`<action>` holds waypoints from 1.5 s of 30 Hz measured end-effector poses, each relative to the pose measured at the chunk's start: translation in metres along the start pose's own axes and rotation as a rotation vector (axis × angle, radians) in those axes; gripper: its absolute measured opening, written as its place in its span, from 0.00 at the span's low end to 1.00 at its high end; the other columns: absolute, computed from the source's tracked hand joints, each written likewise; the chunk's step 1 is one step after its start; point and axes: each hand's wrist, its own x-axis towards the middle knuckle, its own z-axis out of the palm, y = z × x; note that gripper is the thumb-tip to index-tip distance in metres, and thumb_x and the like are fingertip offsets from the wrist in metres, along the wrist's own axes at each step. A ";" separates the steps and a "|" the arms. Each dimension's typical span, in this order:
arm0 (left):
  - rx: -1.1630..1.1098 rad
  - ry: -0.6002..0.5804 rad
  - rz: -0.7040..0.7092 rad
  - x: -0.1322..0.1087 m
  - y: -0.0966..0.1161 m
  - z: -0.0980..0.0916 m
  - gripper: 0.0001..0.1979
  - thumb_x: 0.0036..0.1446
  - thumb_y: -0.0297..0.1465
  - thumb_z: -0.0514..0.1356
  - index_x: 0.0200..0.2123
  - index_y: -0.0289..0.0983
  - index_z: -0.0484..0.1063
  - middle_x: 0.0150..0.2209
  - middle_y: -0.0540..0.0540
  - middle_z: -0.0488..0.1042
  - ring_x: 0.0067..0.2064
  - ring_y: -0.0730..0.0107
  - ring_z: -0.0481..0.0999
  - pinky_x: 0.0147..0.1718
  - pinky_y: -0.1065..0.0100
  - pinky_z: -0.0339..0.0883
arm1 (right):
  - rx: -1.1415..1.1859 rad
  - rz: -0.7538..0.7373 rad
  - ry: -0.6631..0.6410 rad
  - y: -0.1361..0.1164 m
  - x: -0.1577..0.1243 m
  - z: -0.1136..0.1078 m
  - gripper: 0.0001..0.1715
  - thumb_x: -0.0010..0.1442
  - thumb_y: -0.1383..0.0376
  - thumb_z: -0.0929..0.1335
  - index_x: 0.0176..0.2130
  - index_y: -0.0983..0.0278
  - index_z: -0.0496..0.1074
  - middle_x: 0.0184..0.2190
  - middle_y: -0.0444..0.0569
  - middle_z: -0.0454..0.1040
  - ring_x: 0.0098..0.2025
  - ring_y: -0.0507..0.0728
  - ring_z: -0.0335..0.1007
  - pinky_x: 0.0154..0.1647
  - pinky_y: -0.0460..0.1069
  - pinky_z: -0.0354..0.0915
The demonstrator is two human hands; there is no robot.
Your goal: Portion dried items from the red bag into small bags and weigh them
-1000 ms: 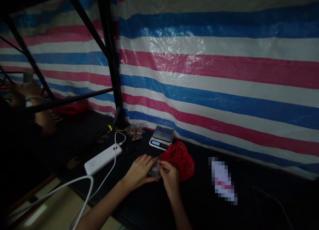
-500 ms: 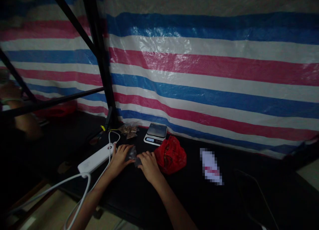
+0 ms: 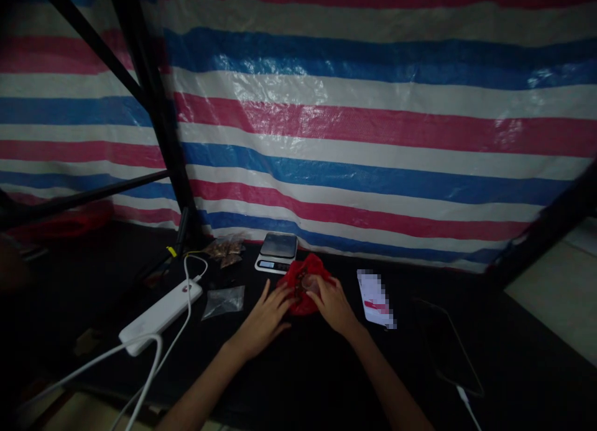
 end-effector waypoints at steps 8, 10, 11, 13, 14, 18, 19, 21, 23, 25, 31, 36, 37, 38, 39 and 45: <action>0.234 -0.015 -0.093 0.027 -0.005 0.032 0.16 0.56 0.24 0.48 0.47 0.38 0.63 0.38 0.44 0.69 0.45 0.64 0.66 0.55 0.49 0.47 | -0.493 0.037 0.024 0.017 0.012 -0.008 0.17 0.57 0.63 0.62 0.46 0.63 0.65 0.44 0.54 0.69 0.45 0.61 0.63 0.41 0.55 0.56; 0.253 -0.001 -0.137 0.029 -0.005 0.032 0.15 0.56 0.23 0.47 0.46 0.36 0.64 0.37 0.44 0.69 0.43 0.64 0.66 0.54 0.49 0.48 | -0.581 0.015 -0.013 0.019 0.017 -0.010 0.17 0.55 0.68 0.62 0.46 0.61 0.66 0.46 0.52 0.67 0.45 0.60 0.62 0.38 0.53 0.56; 0.260 0.008 -0.176 0.031 -0.004 0.033 0.15 0.56 0.22 0.47 0.46 0.36 0.65 0.37 0.43 0.68 0.43 0.64 0.66 0.54 0.50 0.49 | -0.621 0.002 -0.038 0.019 0.020 -0.010 0.18 0.55 0.71 0.62 0.46 0.60 0.66 0.45 0.52 0.67 0.44 0.60 0.62 0.37 0.53 0.57; 0.263 0.040 -0.284 0.034 0.000 0.033 0.16 0.55 0.22 0.48 0.47 0.35 0.64 0.39 0.42 0.68 0.43 0.64 0.65 0.52 0.51 0.52 | -0.686 -0.019 -0.088 0.017 0.028 -0.009 0.19 0.54 0.74 0.60 0.44 0.61 0.69 0.44 0.52 0.68 0.43 0.60 0.62 0.37 0.53 0.57; 0.251 0.063 -0.346 0.036 0.003 0.033 0.18 0.54 0.23 0.50 0.49 0.35 0.62 0.42 0.41 0.66 0.44 0.62 0.65 0.51 0.51 0.54 | -0.710 -0.032 -0.111 0.016 0.032 -0.008 0.19 0.54 0.75 0.60 0.43 0.62 0.69 0.44 0.52 0.68 0.43 0.61 0.62 0.37 0.53 0.57; 0.142 0.116 -0.553 0.040 0.015 0.037 0.34 0.47 0.29 0.60 0.57 0.36 0.50 0.49 0.37 0.59 0.47 0.55 0.62 0.42 0.55 0.61 | -0.734 -0.083 -0.183 0.012 0.042 -0.005 0.18 0.55 0.75 0.60 0.43 0.64 0.69 0.40 0.54 0.71 0.41 0.60 0.63 0.40 0.54 0.56; 0.104 0.098 -0.583 0.040 0.017 0.040 0.37 0.45 0.30 0.61 0.58 0.36 0.49 0.49 0.37 0.59 0.46 0.55 0.62 0.40 0.56 0.62 | -0.722 -0.093 -0.193 0.013 0.043 -0.004 0.17 0.55 0.74 0.60 0.43 0.63 0.69 0.39 0.53 0.71 0.41 0.60 0.63 0.40 0.54 0.56; 0.017 0.043 -0.611 0.040 0.021 0.045 0.36 0.44 0.29 0.62 0.56 0.37 0.52 0.46 0.39 0.61 0.44 0.56 0.63 0.39 0.58 0.62 | -0.687 -0.110 -0.205 0.014 0.042 -0.004 0.15 0.55 0.74 0.60 0.41 0.63 0.69 0.38 0.51 0.72 0.41 0.59 0.64 0.42 0.53 0.54; -0.091 0.018 -0.599 0.040 0.021 0.050 0.33 0.44 0.25 0.61 0.55 0.37 0.55 0.44 0.40 0.62 0.45 0.57 0.63 0.41 0.59 0.62 | -0.642 -0.123 -0.215 0.015 0.038 -0.005 0.14 0.55 0.73 0.61 0.40 0.63 0.69 0.38 0.50 0.73 0.41 0.58 0.64 0.43 0.53 0.53; -0.242 0.046 -0.568 0.042 0.020 0.055 0.32 0.44 0.20 0.58 0.54 0.39 0.56 0.46 0.41 0.63 0.47 0.59 0.62 0.45 0.60 0.60 | -0.595 -0.126 -0.228 0.014 0.035 -0.006 0.13 0.55 0.72 0.61 0.40 0.62 0.69 0.37 0.50 0.73 0.41 0.58 0.64 0.42 0.52 0.52; -0.824 0.320 -0.534 0.054 0.016 0.060 0.25 0.45 0.16 0.50 0.48 0.37 0.63 0.47 0.43 0.68 0.49 0.67 0.67 0.49 0.62 0.59 | -0.432 -0.092 -0.218 0.002 0.026 -0.014 0.15 0.54 0.72 0.62 0.41 0.61 0.69 0.38 0.50 0.73 0.43 0.57 0.64 0.41 0.52 0.51; -1.010 0.419 -0.498 0.063 0.020 0.050 0.20 0.48 0.20 0.51 0.47 0.36 0.63 0.48 0.43 0.69 0.49 0.67 0.68 0.49 0.61 0.61 | -0.241 0.099 -0.138 0.003 0.018 -0.007 0.16 0.54 0.68 0.62 0.43 0.58 0.69 0.38 0.47 0.75 0.41 0.56 0.68 0.40 0.51 0.53; -1.023 0.407 -0.496 0.063 0.020 0.049 0.20 0.48 0.20 0.51 0.47 0.36 0.63 0.48 0.44 0.69 0.49 0.68 0.68 0.48 0.62 0.62 | -0.197 0.142 -0.137 0.005 0.016 -0.004 0.16 0.54 0.67 0.62 0.43 0.57 0.69 0.37 0.46 0.75 0.40 0.55 0.69 0.40 0.51 0.54; -1.023 0.394 -0.500 0.062 0.020 0.048 0.20 0.49 0.20 0.50 0.47 0.36 0.62 0.48 0.43 0.69 0.49 0.68 0.68 0.48 0.61 0.62 | -0.149 0.178 -0.134 0.008 0.014 -0.001 0.16 0.54 0.66 0.62 0.42 0.56 0.70 0.37 0.45 0.76 0.40 0.55 0.70 0.40 0.51 0.55; -1.006 0.386 -0.507 0.061 0.020 0.049 0.20 0.49 0.20 0.50 0.47 0.36 0.62 0.48 0.43 0.69 0.49 0.67 0.68 0.48 0.61 0.62 | -0.096 0.206 -0.126 0.010 0.013 0.002 0.15 0.54 0.65 0.62 0.42 0.56 0.70 0.37 0.44 0.76 0.40 0.55 0.70 0.40 0.51 0.57; -0.719 0.350 -0.497 0.033 0.001 0.046 0.26 0.48 0.19 0.50 0.52 0.36 0.56 0.51 0.41 0.64 0.53 0.65 0.63 0.52 0.59 0.57 | 0.281 0.249 -0.040 0.020 0.008 0.008 0.15 0.50 0.60 0.65 0.41 0.55 0.70 0.36 0.41 0.76 0.38 0.54 0.72 0.40 0.49 0.64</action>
